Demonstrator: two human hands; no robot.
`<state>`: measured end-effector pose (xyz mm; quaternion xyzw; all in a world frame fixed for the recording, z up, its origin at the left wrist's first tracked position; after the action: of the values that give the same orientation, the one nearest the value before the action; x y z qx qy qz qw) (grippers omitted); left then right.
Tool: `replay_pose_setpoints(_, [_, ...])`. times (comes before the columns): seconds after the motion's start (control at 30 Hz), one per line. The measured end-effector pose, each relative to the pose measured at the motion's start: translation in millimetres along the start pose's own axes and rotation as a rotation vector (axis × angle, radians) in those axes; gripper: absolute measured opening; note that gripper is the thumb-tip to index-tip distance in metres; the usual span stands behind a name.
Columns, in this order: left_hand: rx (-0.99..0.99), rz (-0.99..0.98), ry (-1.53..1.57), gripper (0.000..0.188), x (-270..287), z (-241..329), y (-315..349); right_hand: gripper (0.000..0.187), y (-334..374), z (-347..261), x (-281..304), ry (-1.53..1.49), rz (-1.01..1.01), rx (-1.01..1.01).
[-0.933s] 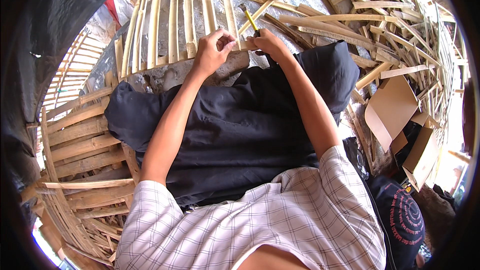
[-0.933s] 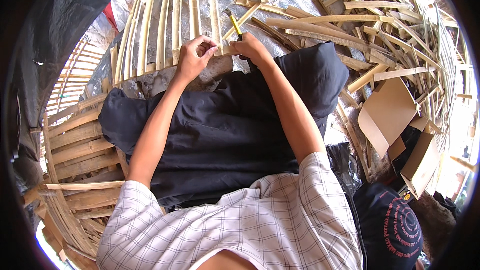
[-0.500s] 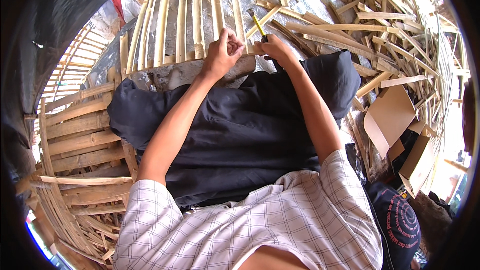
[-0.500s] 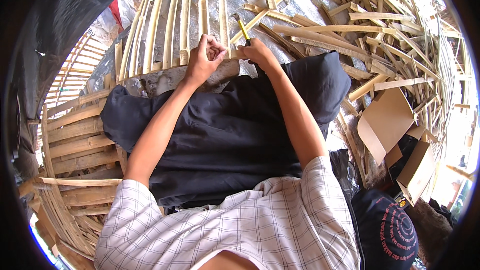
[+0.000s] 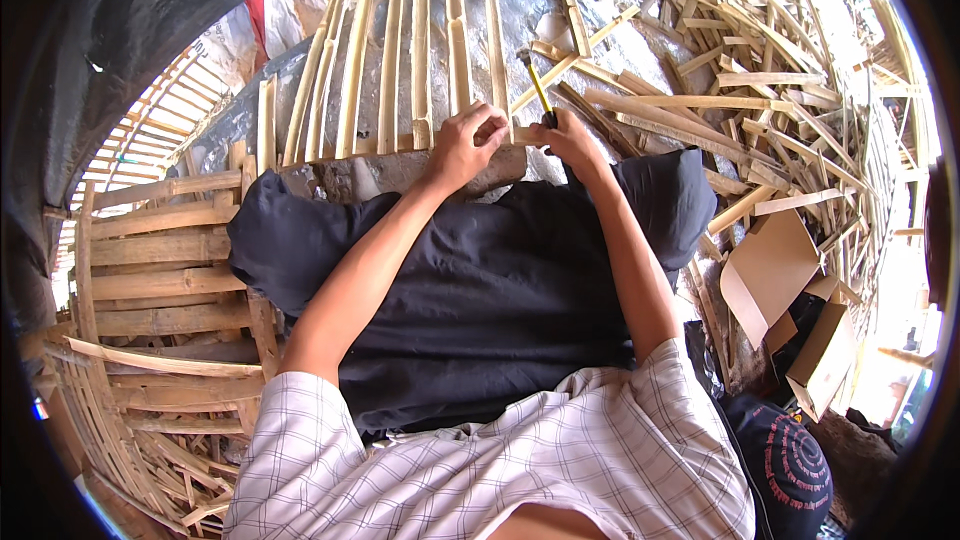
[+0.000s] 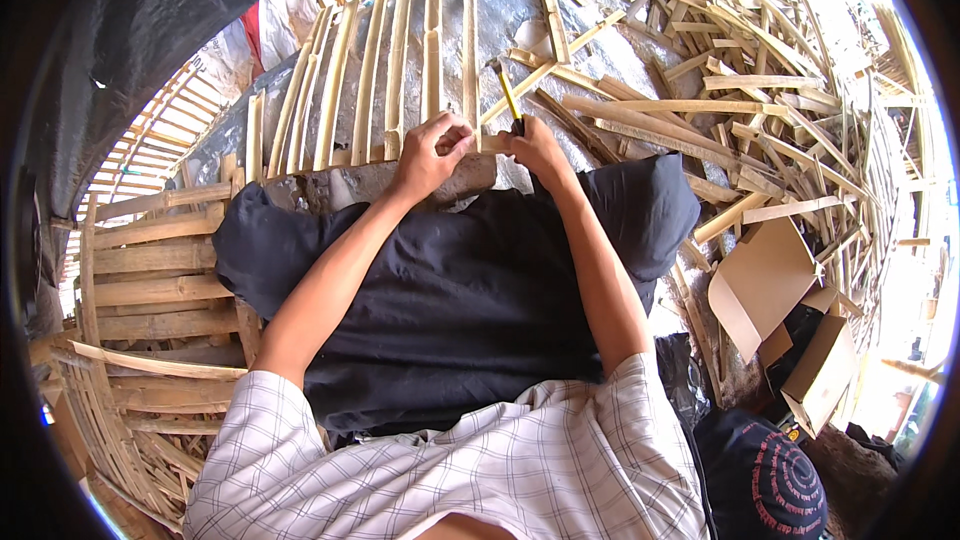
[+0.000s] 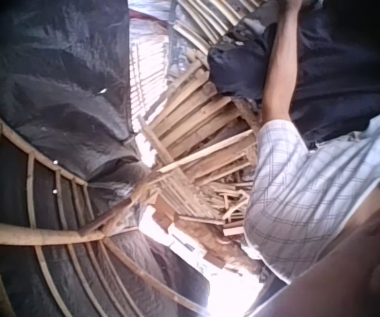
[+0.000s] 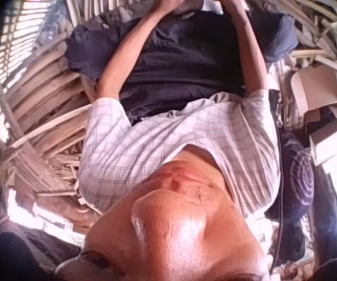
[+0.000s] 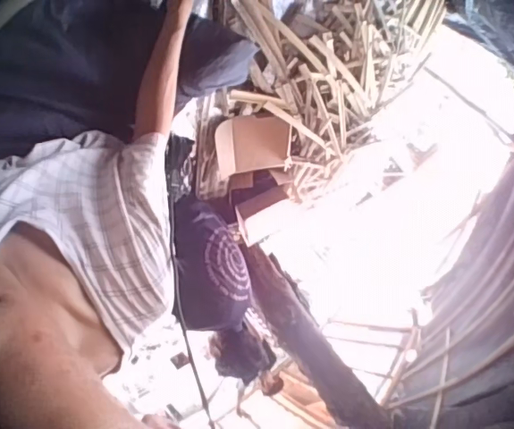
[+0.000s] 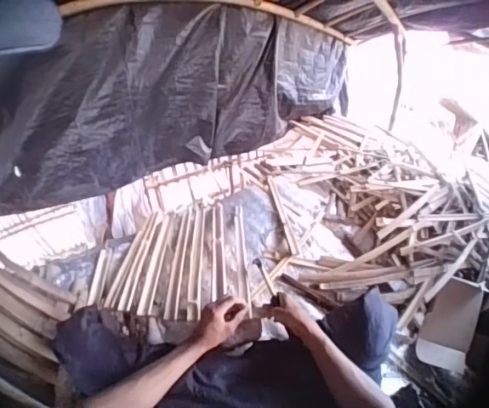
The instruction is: The person hammers nails to join wooden slats to cross-beams, assembling bamboo-like grates.
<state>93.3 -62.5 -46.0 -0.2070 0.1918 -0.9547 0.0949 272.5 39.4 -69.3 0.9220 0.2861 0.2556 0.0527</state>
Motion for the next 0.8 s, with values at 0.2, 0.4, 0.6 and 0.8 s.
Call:
replay_pose_setpoints(0.2, [-0.033, -0.004, -0.028, 0.013, 2, -1, 1, 0.027, -4, 7, -1, -0.071, -0.009, -0.019])
replay_pose_setpoints(0.4, [-0.165, -0.020, -0.177, 0.009, 3, 9, -4, 0.032, -3, 8, 0, 0.015, -0.039, -0.083])
replay_pose_setpoints(0.6, [-0.033, -0.046, -0.099, 0.009, 3, 6, -4, 0.034, -6, 10, -2, 0.006, -0.083, -0.096])
replay_pose_setpoints(0.8, [0.090, -0.097, -0.013, 0.010, 2, -4, -5, 0.030, -10, 8, 1, 0.039, -0.114, -0.133])
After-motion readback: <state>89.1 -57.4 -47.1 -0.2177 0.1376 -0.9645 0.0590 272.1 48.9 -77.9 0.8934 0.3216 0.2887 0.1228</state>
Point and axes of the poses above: each hand's wrist, its own y-axis away from the middle knuckle, its own x-axis out of the back of the hand, z = x × y, the point moved 3 cm from there along -y, towards the middle knuckle, and after that the axes turned 2 degrees about -z, right-handed, at the moved point
